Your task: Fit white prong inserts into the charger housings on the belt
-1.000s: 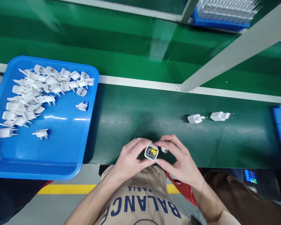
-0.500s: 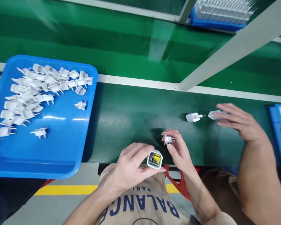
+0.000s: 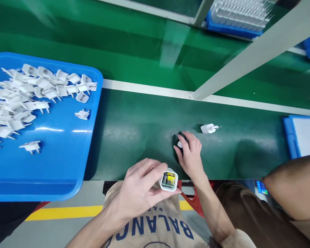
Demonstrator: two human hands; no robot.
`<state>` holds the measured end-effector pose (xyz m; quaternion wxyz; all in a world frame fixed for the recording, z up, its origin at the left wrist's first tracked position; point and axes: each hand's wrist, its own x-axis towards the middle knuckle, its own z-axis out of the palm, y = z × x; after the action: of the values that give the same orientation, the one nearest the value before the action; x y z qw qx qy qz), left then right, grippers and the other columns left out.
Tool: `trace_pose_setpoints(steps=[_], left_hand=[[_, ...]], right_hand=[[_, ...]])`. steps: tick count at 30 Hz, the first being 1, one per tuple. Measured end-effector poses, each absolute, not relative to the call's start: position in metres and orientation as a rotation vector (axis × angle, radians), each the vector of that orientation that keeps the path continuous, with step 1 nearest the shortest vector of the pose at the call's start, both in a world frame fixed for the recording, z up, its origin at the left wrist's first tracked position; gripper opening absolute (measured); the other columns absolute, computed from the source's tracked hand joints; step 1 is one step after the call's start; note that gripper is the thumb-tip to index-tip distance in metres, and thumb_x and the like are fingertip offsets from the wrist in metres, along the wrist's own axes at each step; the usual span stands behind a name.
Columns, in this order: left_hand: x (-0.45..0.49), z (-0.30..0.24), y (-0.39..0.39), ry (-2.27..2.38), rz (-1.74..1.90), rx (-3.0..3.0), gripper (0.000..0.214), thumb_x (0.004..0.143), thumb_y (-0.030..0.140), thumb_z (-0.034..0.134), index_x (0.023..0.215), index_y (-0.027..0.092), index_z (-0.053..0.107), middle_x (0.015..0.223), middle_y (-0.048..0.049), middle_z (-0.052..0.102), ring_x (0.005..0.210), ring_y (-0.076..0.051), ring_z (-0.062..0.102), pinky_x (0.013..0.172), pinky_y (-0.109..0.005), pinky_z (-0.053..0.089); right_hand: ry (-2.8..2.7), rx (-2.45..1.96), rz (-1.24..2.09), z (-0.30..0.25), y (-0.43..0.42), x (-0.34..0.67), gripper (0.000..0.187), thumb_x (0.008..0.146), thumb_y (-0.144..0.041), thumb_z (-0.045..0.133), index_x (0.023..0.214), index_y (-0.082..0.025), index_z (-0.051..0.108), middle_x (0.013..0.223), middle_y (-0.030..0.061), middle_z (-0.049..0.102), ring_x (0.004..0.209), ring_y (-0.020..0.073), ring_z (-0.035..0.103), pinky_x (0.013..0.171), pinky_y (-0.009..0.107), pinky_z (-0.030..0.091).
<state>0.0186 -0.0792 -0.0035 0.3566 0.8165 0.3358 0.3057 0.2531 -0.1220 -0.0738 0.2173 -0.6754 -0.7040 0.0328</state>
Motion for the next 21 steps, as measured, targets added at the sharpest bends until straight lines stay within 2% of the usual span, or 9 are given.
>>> trace_pose_setpoints(steps=[2,3,6,8,11,16,19,21], left_hand=[[0.018,-0.005,-0.079,0.853,0.786,2.081,0.037,0.092,0.048,0.078,0.113,0.021,0.063,0.098,-0.0048,0.074,0.084,-0.018,0.072,0.082,-0.03,0.061],[0.017,-0.005,-0.079,0.85,0.792,2.055,0.038,0.092,0.049,0.078,0.112,0.021,0.063,0.098,-0.0049,0.075,0.083,-0.018,0.072,0.081,-0.03,0.061],[0.017,-0.006,-0.08,0.895,0.789,1.895,0.039,0.087,0.051,0.082,0.108,0.022,0.065,0.093,-0.002,0.076,0.077,-0.017,0.072,0.073,-0.027,0.06],[0.017,-0.006,-0.08,0.958,0.702,1.718,0.037,0.081,0.045,0.089,0.101,0.024,0.067,0.086,0.0027,0.076,0.07,-0.015,0.07,0.064,-0.023,0.057],[0.015,-0.005,-0.08,0.997,0.511,1.427,0.03,0.076,0.031,0.092,0.095,0.026,0.07,0.079,0.0075,0.074,0.063,-0.012,0.067,0.053,-0.018,0.051],[0.008,-0.011,-0.07,0.937,0.511,1.07,0.022,0.082,0.026,0.081,0.101,0.026,0.07,0.083,0.0063,0.074,0.072,-0.012,0.069,0.062,-0.018,0.052],[0.005,-0.017,-0.065,0.847,0.624,0.891,0.023,0.086,0.031,0.076,0.107,0.024,0.07,0.09,0.0027,0.074,0.081,-0.014,0.07,0.07,-0.02,0.056],[0.004,-0.021,-0.064,0.818,0.664,0.854,0.021,0.091,0.038,0.072,0.104,0.022,0.07,0.091,0.0001,0.073,0.081,-0.015,0.068,0.072,-0.023,0.056]], right_hand=[[-1.899,-1.758,0.123,-0.069,-0.128,0.25,0.048,0.108,-0.039,0.054,0.153,-0.024,0.045,0.146,0.0194,0.05,0.138,0.0397,0.047,0.109,0.064,0.044],[-1.892,-1.655,0.148,-0.066,-0.133,0.245,0.052,0.108,-0.049,0.051,0.153,-0.024,0.045,0.144,0.0188,0.051,0.135,0.0393,0.05,0.107,0.062,0.046],[-1.867,-1.348,0.245,-0.064,-0.148,0.224,0.067,0.104,-0.071,0.043,0.152,-0.024,0.048,0.124,0.015,0.061,0.11,0.0343,0.063,0.092,0.054,0.057],[-1.813,-1.297,0.293,-0.067,-0.152,0.207,0.059,0.106,-0.062,0.046,0.152,-0.025,0.048,0.114,0.0131,0.065,0.097,0.0317,0.067,0.082,0.05,0.059],[-1.75,-1.326,0.306,-0.07,-0.148,0.188,0.044,0.108,-0.041,0.049,0.148,-0.026,0.051,0.109,0.0128,0.068,0.092,0.0316,0.069,0.077,0.049,0.06],[-1.765,-1.309,0.23,-0.06,-0.124,0.173,0.054,0.103,-0.039,0.054,0.152,-0.02,0.044,0.113,0.0163,0.069,0.096,0.0317,0.07,0.077,0.05,0.061],[-1.825,-1.304,0.128,-0.049,-0.108,0.167,0.052,0.1,-0.03,0.057,0.15,-0.025,0.045,0.111,0.0135,0.069,0.094,0.0302,0.071,0.075,0.048,0.061],[-1.882,-1.335,0.089,-0.042,-0.099,0.164,0.048,0.098,-0.025,0.059,0.144,-0.029,0.05,0.109,0.0117,0.069,0.092,0.0299,0.071,0.074,0.048,0.061]])
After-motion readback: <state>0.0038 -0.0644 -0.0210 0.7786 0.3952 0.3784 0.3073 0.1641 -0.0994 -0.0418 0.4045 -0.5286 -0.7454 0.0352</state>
